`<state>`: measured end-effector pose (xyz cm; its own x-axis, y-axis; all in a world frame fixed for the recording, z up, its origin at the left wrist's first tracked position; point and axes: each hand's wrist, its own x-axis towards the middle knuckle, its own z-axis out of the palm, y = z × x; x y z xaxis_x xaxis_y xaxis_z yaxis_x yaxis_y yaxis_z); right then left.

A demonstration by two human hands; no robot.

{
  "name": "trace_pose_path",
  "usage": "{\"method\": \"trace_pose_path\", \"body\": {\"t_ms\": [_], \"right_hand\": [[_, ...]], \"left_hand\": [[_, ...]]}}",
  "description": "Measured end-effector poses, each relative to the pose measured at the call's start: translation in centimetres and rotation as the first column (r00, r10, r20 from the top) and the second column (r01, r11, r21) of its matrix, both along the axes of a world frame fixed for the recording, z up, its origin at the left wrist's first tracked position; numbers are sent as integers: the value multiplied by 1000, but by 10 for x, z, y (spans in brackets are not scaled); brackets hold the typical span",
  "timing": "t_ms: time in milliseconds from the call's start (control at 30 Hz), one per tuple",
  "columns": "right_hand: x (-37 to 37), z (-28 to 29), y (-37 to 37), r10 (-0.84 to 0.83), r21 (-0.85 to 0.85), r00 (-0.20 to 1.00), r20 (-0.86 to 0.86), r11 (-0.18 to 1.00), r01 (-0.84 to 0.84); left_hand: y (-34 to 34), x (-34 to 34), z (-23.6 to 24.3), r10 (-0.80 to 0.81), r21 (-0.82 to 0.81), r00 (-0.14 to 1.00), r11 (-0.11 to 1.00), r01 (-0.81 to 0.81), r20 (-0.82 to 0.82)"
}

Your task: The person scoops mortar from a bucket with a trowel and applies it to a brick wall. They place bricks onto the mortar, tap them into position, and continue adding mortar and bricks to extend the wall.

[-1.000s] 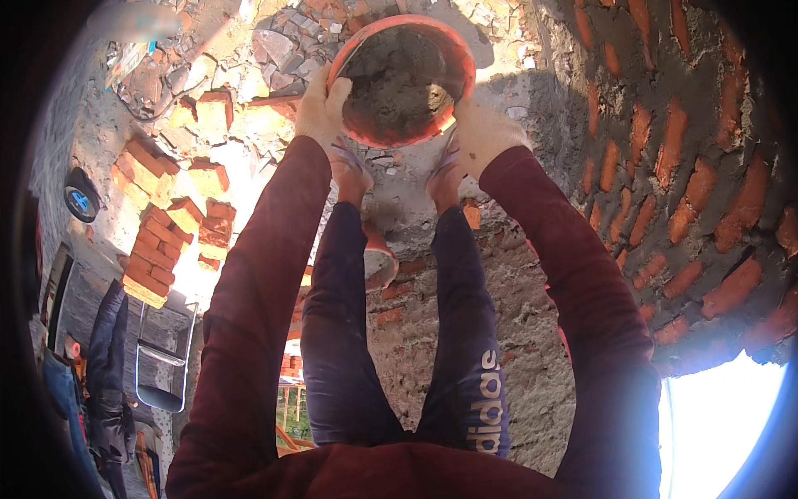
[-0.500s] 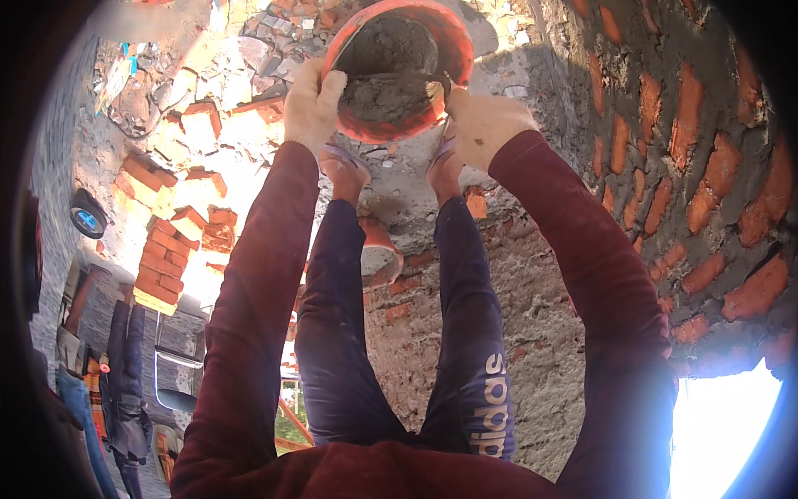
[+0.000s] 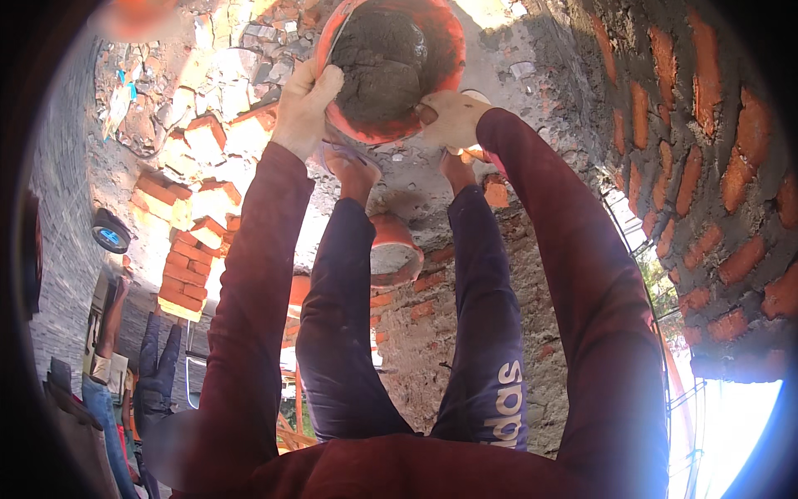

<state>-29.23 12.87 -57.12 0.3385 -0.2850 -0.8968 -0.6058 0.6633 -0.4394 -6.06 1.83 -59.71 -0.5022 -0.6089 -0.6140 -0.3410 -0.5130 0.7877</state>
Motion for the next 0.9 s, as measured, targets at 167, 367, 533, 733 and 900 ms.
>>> {"method": "trace_pose_path", "body": {"t_ms": [167,367,533,733,900], "right_hand": [[31,80,26,-452,217,872,188,885,412],[42,250,29,-605,281,736,302,795,538],[21,400,52,-570,170,776,270,822,544],[-18,536,108,-705,85,640,304,689,719],[-65,592,156,-848,176,425,316,493,852]], "left_hand": [[0,16,105,-24,58,996,998,29,-80],[5,33,274,-48,0,998,999,48,-36],[12,49,405,-47,-5,999,999,48,26],[15,25,480,135,-148,973,975,-163,-186],[20,4,481,123,-259,989,956,-140,-79]]}}
